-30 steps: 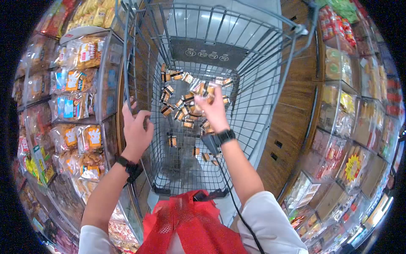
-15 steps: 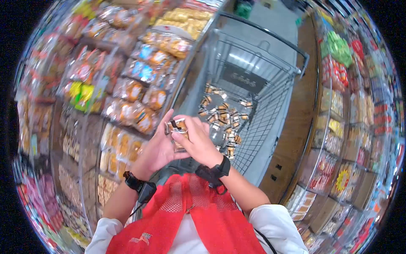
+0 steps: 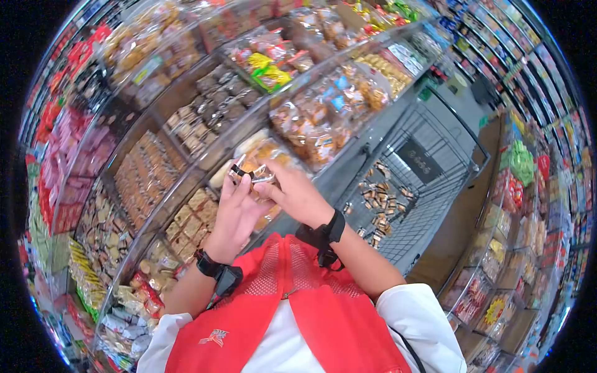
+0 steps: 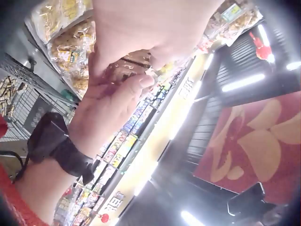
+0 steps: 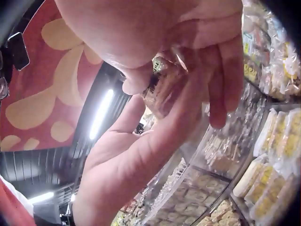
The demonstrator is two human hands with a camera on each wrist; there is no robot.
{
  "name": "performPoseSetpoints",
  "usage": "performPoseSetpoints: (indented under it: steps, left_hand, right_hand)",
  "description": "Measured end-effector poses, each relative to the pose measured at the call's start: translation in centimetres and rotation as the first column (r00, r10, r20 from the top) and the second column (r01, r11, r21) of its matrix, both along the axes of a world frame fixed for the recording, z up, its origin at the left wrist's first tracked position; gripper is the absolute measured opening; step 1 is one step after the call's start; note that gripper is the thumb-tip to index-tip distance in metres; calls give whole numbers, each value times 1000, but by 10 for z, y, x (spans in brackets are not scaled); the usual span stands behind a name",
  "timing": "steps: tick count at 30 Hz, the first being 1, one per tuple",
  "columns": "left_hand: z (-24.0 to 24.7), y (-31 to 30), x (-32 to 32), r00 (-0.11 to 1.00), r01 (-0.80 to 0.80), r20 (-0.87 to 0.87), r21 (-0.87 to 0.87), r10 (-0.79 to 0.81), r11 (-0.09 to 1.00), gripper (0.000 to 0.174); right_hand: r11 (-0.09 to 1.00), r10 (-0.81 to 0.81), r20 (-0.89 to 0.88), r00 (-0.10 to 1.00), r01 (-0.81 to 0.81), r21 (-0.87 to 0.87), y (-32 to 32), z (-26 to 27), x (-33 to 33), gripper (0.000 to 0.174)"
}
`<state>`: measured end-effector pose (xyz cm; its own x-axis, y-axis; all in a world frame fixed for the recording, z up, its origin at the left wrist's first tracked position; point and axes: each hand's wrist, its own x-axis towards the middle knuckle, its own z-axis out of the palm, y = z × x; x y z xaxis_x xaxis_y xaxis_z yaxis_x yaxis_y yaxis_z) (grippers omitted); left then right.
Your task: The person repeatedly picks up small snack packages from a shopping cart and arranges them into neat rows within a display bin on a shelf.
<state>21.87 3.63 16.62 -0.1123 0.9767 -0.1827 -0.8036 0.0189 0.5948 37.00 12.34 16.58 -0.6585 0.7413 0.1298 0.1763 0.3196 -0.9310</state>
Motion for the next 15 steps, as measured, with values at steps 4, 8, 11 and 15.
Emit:
performPoseSetpoints:
  steps: [4,8,11,15]
  left_hand:
    - [7,-17,-41,992,-126,-5,30,126,992,43]
    - [2,-29,-70,974,-218,-47,39,220,975,37]
    - [7,-36,-87,977,-213,2,5,213,977,36]
    - [9,-45,-116,956,-227,-187,15,226,974,36]
  right_hand:
    - [999,-50,96,994,48,18,-25,22,-52,57]
    - [991,-131,32,991,130,34,-38,17,-86,52]
    - [989,-139,60,988,135,64,-42,23,-102,47]
    - [990,-110,-41,993,107,-87,-35,22,-109,42]
